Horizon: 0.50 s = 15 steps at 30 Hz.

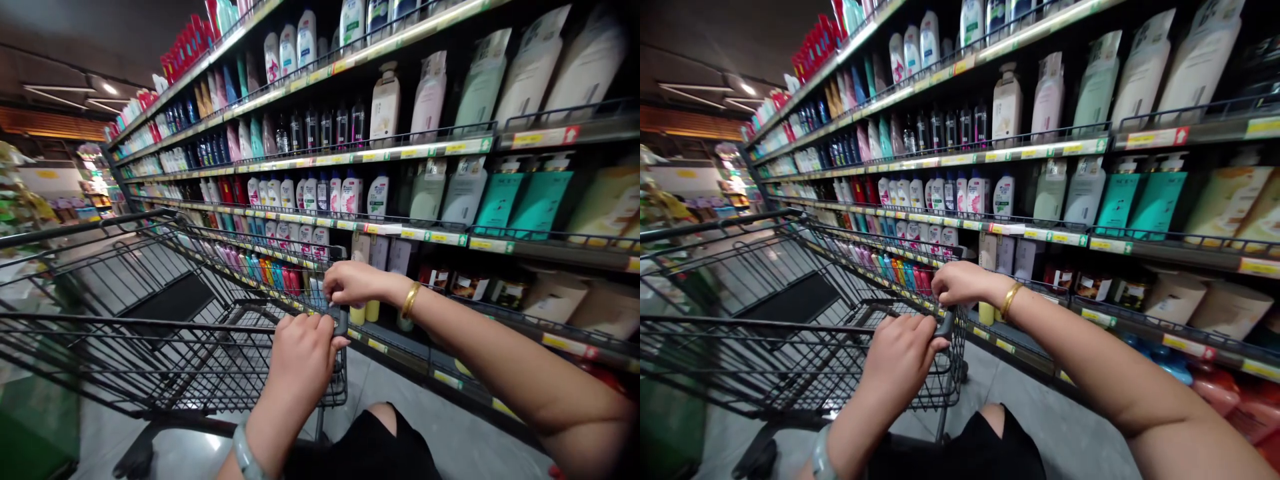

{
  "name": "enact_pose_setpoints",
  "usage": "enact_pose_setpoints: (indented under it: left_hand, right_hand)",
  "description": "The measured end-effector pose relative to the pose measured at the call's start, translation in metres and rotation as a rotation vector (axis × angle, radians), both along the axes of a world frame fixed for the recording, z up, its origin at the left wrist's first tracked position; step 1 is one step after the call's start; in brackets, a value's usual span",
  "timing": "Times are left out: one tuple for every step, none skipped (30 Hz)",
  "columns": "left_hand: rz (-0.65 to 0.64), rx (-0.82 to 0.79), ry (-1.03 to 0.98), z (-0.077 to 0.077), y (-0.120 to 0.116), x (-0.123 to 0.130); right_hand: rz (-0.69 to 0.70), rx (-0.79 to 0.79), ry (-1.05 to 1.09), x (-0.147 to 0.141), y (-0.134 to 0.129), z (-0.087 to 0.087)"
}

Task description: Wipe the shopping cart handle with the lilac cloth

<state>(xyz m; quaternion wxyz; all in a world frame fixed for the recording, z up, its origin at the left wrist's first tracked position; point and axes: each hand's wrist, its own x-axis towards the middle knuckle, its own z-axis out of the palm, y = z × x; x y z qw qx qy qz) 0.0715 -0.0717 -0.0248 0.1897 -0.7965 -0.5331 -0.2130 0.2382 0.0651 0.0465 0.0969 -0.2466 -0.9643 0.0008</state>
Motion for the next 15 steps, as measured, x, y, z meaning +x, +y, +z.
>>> enact_pose_setpoints:
  left_hand:
    - [0.002,-0.002,0.002,0.001,-0.001,0.001]
    - [0.008,-0.004,0.004,0.001,-0.002,0.001]
    - [0.013,-0.005,0.007,0.002,-0.003,0.002]
    - [0.016,-0.006,0.010,0.002,-0.004,0.002]
    - [0.017,-0.006,0.012,0.003,-0.004,0.002]
    - [0.017,-0.007,0.014,0.003,-0.004,0.002]
    - [0.015,-0.006,0.015,0.003,-0.004,0.002]
    - [0.012,-0.005,0.015,0.003,-0.004,0.002]
    - [0.011,-0.005,0.015,0.003,-0.004,0.001]
    - [0.012,-0.006,0.015,0.003,-0.003,0.001]
    - [0.013,-0.010,0.015,0.004,-0.003,0.001]
    - [0.015,-0.014,0.015,0.004,-0.003,0.000]
    - [0.019,-0.019,0.014,0.004,-0.002,0.000]
    - [0.023,-0.024,0.018,0.005,-0.001,0.000]
    - [0.028,-0.029,0.023,0.005,-0.001,0.000]
  right_hand:
    - [-0.034,-0.002,0.006,0.002,0.007,-0.001]
    - [-0.091,0.013,0.013,0.004,0.016,-0.003]
    - [-0.166,0.039,0.024,0.005,0.025,-0.005]
    - [-0.254,0.067,0.039,0.006,0.034,-0.007]
    - [-0.347,0.085,0.063,0.006,0.041,-0.010]
    - [-0.432,0.091,0.094,0.005,0.047,-0.013]
    - [-0.499,0.088,0.124,0.005,0.050,-0.015]
    - [-0.544,0.079,0.151,0.004,0.051,-0.017]
    - [-0.568,0.070,0.168,0.004,0.049,-0.018]
    - [-0.573,0.060,0.179,0.004,0.045,-0.019]
    - [-0.557,0.047,0.186,0.005,0.038,-0.019]
    - [-0.519,0.027,0.194,0.007,0.030,-0.020]
    - [-0.459,-0.004,0.209,0.009,0.021,-0.019]
    - [-0.380,-0.042,0.234,0.012,0.012,-0.019]
    - [-0.291,-0.088,0.268,0.015,0.005,-0.019]
